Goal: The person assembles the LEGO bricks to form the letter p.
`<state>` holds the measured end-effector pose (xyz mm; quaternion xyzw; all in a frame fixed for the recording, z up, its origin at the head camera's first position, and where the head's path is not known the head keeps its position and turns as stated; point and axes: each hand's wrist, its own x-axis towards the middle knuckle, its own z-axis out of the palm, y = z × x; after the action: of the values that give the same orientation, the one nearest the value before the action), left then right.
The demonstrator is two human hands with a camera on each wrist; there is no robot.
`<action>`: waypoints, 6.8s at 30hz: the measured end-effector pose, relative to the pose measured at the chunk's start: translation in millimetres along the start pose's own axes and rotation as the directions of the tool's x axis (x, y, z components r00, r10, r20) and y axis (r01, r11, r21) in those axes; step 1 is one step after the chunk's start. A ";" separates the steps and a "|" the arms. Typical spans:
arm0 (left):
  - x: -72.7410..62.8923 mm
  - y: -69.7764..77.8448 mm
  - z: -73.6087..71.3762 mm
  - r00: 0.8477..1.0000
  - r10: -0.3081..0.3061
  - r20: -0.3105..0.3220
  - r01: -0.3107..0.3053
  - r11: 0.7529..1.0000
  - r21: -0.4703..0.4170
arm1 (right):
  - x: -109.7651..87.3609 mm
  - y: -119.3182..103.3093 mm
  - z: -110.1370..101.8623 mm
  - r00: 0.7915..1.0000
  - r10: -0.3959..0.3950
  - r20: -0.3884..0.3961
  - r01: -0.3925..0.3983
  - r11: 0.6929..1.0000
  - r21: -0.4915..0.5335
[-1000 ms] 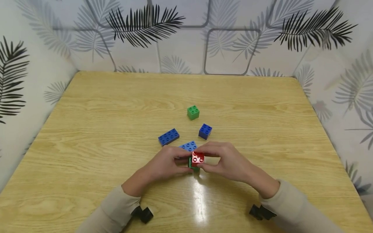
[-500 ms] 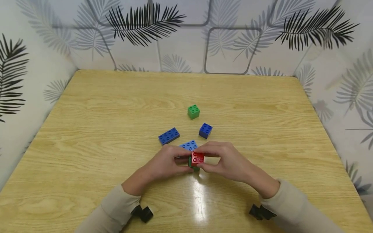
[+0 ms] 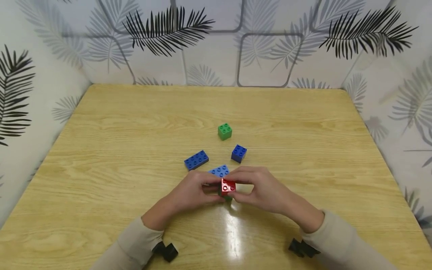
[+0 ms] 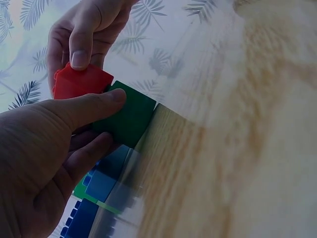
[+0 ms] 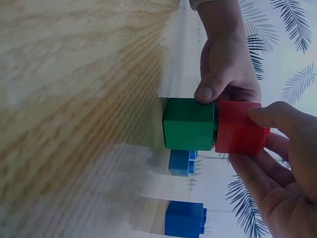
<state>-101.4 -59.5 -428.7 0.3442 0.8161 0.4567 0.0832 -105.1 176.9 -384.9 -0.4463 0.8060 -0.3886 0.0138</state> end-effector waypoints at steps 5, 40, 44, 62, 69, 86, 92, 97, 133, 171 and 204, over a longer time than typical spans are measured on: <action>-0.4 -1.2 2.2 1.000 0.013 -0.003 -0.013 1.000 -0.009 | -0.6 -0.5 0.6 1.000 -0.001 0.004 0.001 0.999 -0.032; 2.6 2.1 7.2 0.998 0.054 -0.033 -0.053 0.997 0.050 | 3.4 -9.4 -8.6 0.982 0.142 0.128 -0.128 0.986 -0.107; 4.3 3.0 8.3 0.995 0.087 -0.049 -0.081 0.991 0.108 | 0.2 -8.1 -8.4 0.985 0.138 0.099 -0.128 0.986 -0.105; -2.8 3.6 12.7 0.997 0.008 -0.078 0.009 0.976 0.215 | -0.8 28.5 -8.1 0.973 0.159 0.170 -0.205 0.931 0.303; 0.0 4.3 12.2 0.996 0.040 -0.075 -0.023 0.977 0.213 | 0.9 35.3 -11.2 0.970 0.220 0.106 -0.242 0.923 0.298; 0.0 1.7 13.7 0.998 0.018 -0.065 -0.004 0.979 0.203 | 10.7 40.3 -6.4 0.927 0.360 0.104 -0.374 0.877 0.303; -1.0 1.2 13.1 0.997 0.014 -0.072 0.000 0.980 0.197 | 14.3 47.5 1.0 0.925 0.363 0.113 -0.380 0.885 0.270; -2.0 1.9 12.6 0.998 -0.001 -0.064 0.012 0.985 0.173 | 17.5 49.5 5.5 0.926 0.356 0.124 -0.376 0.895 0.241; -2.8 1.3 12.5 0.997 0.020 -0.068 -0.006 0.980 0.201 | 30.8 52.3 16.2 0.943 0.298 0.147 -0.290 0.954 -0.071; -2.3 3.0 12.3 0.998 -0.038 -0.046 0.045 0.984 0.171 | 26.7 48.8 7.0 0.945 0.312 0.094 -0.303 0.948 -0.102; -2.0 0.6 13.1 0.999 -0.022 -0.047 0.029 0.987 0.161 | 20.2 35.0 -18.9 0.984 0.181 0.003 -0.179 0.974 -0.141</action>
<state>-93.8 -51.6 -436.1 0.3289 0.8565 0.3955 0.0424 -149.0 184.2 -387.6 -0.3745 0.8681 -0.3249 0.0239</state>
